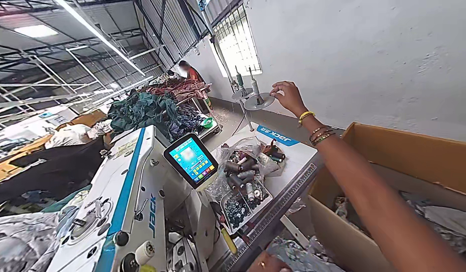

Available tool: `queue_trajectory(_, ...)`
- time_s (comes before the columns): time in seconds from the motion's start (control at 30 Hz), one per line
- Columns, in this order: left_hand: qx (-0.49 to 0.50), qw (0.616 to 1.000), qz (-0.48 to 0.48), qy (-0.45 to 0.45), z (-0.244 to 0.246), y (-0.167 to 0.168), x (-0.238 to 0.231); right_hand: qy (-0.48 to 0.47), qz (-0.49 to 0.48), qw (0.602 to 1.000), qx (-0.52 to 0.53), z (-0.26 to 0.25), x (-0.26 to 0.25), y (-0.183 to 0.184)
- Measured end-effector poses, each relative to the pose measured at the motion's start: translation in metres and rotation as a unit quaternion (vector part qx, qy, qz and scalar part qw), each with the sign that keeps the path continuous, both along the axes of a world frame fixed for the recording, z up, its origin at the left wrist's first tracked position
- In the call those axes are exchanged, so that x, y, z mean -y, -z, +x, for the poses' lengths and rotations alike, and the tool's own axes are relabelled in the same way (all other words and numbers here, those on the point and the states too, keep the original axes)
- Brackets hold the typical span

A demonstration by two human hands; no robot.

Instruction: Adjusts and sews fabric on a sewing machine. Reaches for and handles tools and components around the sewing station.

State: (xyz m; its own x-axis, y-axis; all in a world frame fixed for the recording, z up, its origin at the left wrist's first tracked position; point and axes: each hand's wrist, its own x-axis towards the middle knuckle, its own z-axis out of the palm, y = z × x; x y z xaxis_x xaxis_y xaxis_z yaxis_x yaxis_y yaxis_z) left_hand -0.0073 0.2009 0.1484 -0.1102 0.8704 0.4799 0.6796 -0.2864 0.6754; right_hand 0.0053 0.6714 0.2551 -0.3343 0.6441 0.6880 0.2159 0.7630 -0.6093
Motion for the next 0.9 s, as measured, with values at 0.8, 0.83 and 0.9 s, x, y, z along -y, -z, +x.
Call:
queue_trajectory(0.8, -0.327, 0.932, 0.048, 0.148, 0.05, -0.069, -0.116, -0.156, -0.183, 0.951, -0.196, 0.223, 0.318, 0.093)
queue_trajectory(0.83, -0.301, 0.944, 0.02, 0.136, 0.048, -0.074, -0.119, -0.133, -0.174, 0.949, -0.228, 0.227, 0.315, 0.091)
queue_trajectory(0.9, -0.242, 0.965, 0.009, 0.097, 0.043, -0.082, -0.123, -0.072, -0.158, 0.947, -0.271, 0.229, 0.302, 0.09)
